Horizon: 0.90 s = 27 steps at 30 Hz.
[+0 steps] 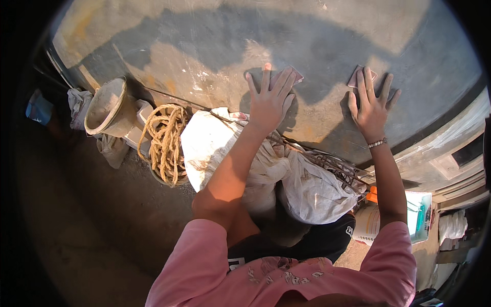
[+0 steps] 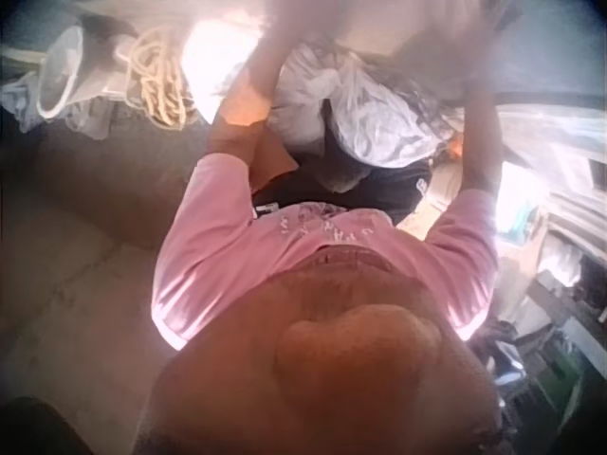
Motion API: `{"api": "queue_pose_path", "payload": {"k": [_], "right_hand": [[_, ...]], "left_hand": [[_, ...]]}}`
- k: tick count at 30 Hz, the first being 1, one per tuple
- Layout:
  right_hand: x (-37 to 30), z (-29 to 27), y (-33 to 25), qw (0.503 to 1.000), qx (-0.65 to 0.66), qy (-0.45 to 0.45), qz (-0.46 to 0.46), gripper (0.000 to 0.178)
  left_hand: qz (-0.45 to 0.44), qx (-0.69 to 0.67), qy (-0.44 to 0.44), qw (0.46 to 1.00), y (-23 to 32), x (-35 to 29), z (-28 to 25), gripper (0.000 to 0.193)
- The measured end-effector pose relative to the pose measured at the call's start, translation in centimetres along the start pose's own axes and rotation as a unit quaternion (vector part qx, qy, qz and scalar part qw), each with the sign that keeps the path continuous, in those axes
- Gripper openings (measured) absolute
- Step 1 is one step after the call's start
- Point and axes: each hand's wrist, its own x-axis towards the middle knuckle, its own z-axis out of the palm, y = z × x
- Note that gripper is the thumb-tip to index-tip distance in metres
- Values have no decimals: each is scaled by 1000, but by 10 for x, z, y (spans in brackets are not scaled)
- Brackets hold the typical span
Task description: The person sands a large flat surface using two pieces of sandpaper, one in each hand. They move the sandpaper back and forth across the surface, occasionally switching hands or adjusting grip. The person also briefly folds a piece of sandpaper before resuming sanding.
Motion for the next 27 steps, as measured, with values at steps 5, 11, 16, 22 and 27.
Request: {"api": "queue_pose_path", "payload": {"k": [5,11,16,22,27], "right_hand": [[3,-7,-38,950,171,-117,-232,66],[24,-10,-30,997,15,2,-79,66],[11,-14,-55,978,71,-71,-181,67],[18,-10,-61,980,100,-13,-169,69],[24,-5,-72,998,50,44,-20,71]], "left_hand": [[16,8,-4,1000,-4,1,1,64],[0,-24,-7,1000,-9,-1,0,64],[9,-22,-12,1000,-11,-1,0,65],[3,-36,-12,999,-14,0,-3,73],[8,-39,-7,999,-17,0,-4,75]]}}
